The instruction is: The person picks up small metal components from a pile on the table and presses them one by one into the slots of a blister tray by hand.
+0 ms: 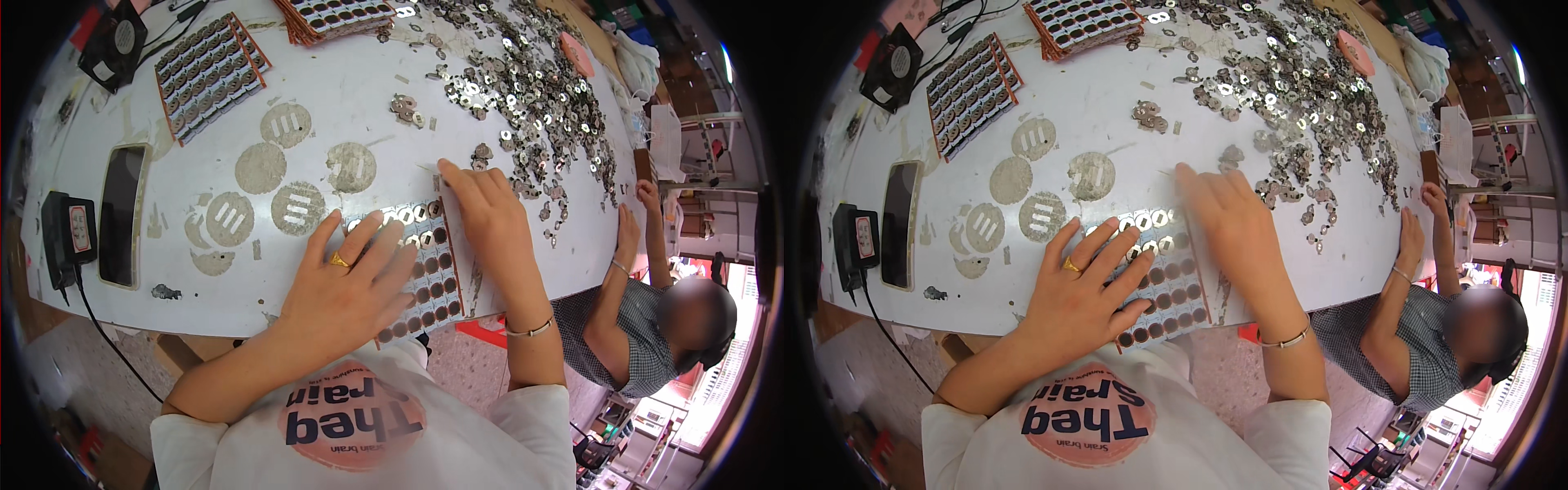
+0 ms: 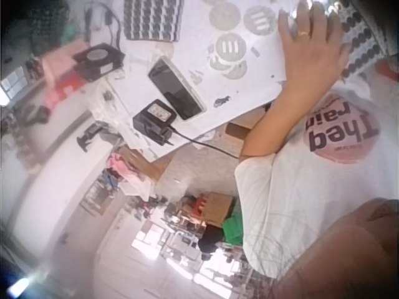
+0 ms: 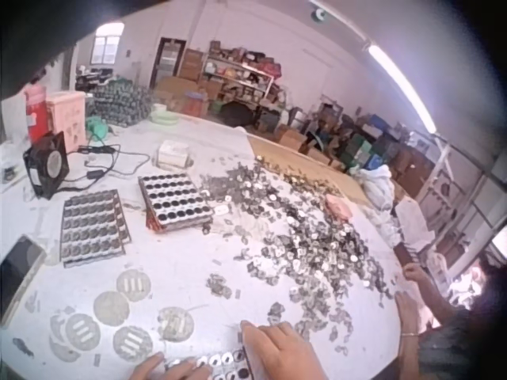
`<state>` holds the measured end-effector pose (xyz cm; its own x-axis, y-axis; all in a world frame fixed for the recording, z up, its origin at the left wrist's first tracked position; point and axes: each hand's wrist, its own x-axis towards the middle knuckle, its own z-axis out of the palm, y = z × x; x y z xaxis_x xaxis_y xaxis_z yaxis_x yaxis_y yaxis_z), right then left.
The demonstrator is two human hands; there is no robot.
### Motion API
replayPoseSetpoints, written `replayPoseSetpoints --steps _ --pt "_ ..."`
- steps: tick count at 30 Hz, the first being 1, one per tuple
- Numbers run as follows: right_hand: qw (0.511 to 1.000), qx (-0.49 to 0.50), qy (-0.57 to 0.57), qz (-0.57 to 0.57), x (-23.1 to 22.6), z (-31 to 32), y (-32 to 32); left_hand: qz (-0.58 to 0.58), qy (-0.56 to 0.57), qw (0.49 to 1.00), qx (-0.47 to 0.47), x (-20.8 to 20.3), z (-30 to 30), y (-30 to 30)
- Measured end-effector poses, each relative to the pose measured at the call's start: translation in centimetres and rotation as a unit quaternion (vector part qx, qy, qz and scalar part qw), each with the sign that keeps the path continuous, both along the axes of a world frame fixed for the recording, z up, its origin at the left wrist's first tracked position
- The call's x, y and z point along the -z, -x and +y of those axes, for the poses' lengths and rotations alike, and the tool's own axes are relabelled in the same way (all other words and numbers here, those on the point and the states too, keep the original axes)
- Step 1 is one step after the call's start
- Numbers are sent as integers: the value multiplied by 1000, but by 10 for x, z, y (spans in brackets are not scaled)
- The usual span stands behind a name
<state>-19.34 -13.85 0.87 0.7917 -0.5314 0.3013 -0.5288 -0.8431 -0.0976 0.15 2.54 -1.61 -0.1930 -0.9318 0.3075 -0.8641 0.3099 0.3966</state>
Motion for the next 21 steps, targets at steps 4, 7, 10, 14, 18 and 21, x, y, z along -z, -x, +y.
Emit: replayPoseSetpoints --steps 4,7,10,14,18,21 --pt "877 71 -407 -246 1 4 8 17 3 1000 -21 0 0 0" --pt "749 13 -580 -319 -6 25 7 66 35 996 -50 -2 -1 -2" --pt "695 16 -644 -320 -10 55 -2 151 57 986 -50 -5 -6 -10" --pt "763 -36 -563 -315 -10 66 -10 180 52 981 -40 -6 -8 -12" --pt "819 -21 -524 -233 -21 62 -6 136 64 988 -23 1 -6 -9" --pt "762 44 -596 -249 -16 53 6 146 27 989 10 -1 -6 -4"
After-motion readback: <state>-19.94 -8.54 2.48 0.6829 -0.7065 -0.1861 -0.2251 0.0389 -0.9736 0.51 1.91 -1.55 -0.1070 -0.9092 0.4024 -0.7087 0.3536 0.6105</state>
